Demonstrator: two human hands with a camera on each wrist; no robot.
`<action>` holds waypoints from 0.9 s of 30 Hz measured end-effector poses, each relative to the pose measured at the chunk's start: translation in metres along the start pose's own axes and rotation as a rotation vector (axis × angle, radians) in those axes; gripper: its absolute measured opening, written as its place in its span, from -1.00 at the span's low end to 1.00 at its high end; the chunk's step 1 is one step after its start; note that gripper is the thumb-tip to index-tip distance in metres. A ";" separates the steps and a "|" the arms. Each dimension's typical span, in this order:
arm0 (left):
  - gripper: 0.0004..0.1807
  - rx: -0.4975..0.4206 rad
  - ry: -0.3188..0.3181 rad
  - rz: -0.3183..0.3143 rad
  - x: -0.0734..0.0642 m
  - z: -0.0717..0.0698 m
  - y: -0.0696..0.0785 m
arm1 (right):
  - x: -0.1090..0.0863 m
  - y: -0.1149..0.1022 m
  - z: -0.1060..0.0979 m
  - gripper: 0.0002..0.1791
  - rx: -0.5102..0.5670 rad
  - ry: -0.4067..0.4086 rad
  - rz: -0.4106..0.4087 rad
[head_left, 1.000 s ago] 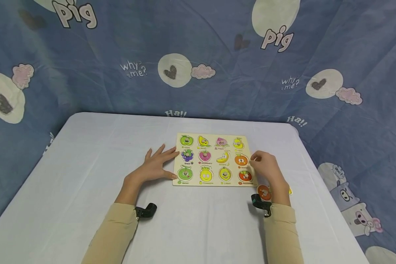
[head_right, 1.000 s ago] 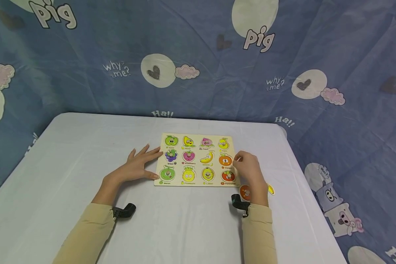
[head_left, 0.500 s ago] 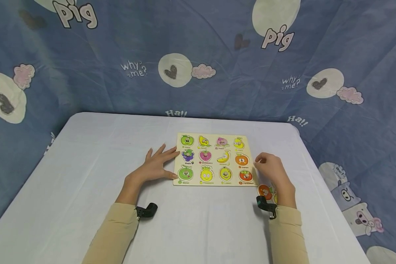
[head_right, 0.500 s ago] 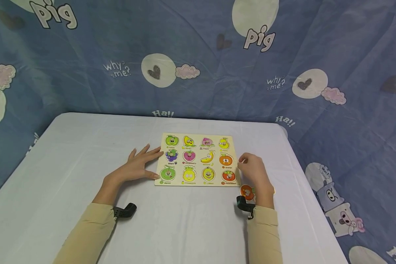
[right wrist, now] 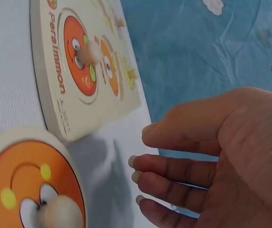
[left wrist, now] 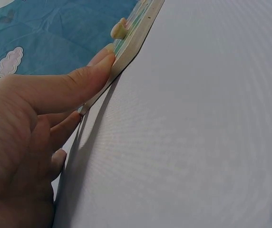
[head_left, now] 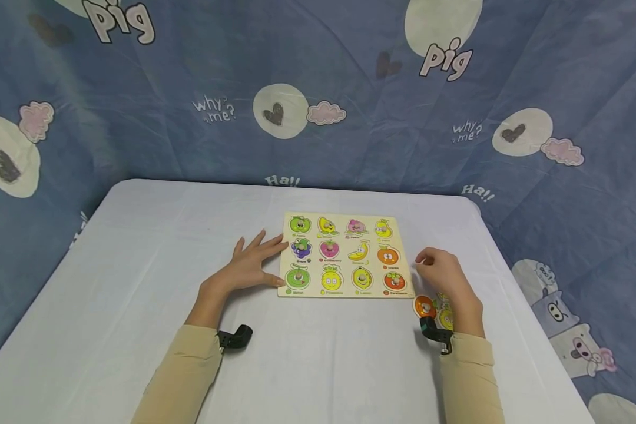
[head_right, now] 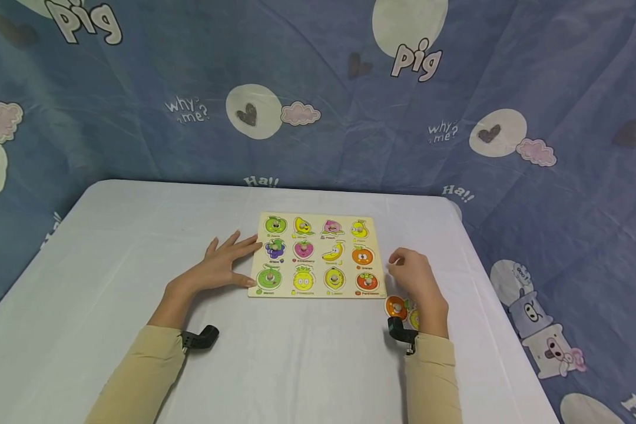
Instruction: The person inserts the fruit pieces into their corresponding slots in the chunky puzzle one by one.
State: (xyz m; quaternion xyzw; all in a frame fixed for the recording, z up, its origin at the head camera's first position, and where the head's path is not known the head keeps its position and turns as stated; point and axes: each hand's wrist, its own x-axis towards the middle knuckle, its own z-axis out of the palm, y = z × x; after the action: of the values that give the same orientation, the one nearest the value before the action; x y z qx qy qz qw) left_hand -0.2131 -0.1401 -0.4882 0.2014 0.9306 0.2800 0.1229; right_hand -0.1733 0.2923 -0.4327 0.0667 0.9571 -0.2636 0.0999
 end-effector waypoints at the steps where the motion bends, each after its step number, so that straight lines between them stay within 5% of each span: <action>1: 0.07 0.001 -0.001 -0.002 0.000 0.000 0.000 | 0.000 0.001 -0.001 -0.71 -0.001 -0.005 0.001; 27: 0.09 0.013 0.005 -0.009 0.001 0.001 0.000 | -0.016 0.026 -0.019 -0.72 -0.065 -0.069 0.027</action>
State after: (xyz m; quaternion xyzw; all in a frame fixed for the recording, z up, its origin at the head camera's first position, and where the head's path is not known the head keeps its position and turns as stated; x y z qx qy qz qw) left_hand -0.2134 -0.1387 -0.4890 0.1974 0.9336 0.2739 0.1204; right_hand -0.1565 0.3228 -0.4260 0.0674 0.9601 -0.2332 0.1386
